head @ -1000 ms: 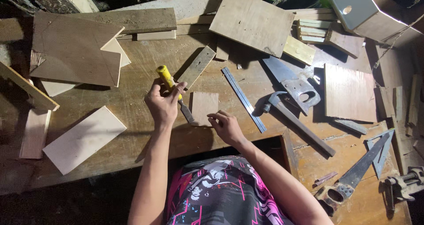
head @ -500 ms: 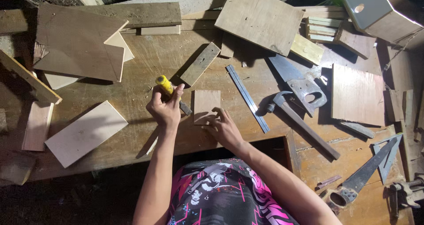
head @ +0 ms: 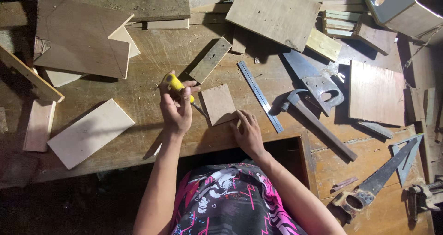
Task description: The person assembles a small wooden structure by hammering nails into wooden pieces, using a chisel to adjust joints, and measuring with a metal ruler. The person works at a cluttered workbench with various tools and wood pieces visible.
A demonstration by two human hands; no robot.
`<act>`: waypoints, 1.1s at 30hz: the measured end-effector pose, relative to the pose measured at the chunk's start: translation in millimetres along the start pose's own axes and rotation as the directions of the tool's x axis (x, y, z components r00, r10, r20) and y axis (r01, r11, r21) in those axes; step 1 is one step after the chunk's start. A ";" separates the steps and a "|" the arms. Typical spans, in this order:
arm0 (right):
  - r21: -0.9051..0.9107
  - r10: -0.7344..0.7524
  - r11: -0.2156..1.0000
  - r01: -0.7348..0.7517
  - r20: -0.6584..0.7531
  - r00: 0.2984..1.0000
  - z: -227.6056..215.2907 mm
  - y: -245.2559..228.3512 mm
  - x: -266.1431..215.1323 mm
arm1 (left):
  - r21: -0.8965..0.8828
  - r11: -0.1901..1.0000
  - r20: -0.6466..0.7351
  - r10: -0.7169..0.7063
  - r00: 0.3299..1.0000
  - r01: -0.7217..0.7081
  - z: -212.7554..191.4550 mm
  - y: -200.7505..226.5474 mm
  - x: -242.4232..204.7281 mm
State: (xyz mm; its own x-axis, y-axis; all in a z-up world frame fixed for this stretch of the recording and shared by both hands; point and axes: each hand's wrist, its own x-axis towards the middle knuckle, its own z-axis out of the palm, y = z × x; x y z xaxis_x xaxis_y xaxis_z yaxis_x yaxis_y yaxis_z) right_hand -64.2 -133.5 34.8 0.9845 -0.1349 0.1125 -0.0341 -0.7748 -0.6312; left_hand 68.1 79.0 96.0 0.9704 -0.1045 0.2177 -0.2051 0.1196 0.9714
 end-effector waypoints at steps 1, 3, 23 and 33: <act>0.011 -0.004 1.000 0.004 -0.022 1.000 1.4 -0.5 -1.5 | -0.041 0.998 0.028 0.042 0.999 -0.040 3.2 -3.6 1.5; 0.032 -0.013 0.999 0.015 -0.052 0.999 3.2 0.0 -3.3 | -0.106 0.992 0.059 0.069 0.996 -0.063 7.8 -11.6 2.7; -0.055 -0.100 0.994 0.097 -0.044 0.994 6.2 4.1 -11.0 | -0.226 0.974 0.084 0.007 0.996 0.012 23.0 -39.0 -12.2; -0.052 -0.103 0.994 0.100 -0.047 0.994 4.9 2.5 -10.0 | -0.245 0.969 0.085 0.007 0.996 0.014 26.0 -42.5 -14.3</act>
State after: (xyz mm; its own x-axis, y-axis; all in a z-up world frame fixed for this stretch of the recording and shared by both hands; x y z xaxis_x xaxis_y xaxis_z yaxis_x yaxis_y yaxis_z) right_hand -73.2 -131.0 28.3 0.9736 -0.0834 0.2127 0.0559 -0.8157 -0.5758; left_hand 59.6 49.7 54.1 0.9544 -0.1874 0.2322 -0.1542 0.3564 0.9215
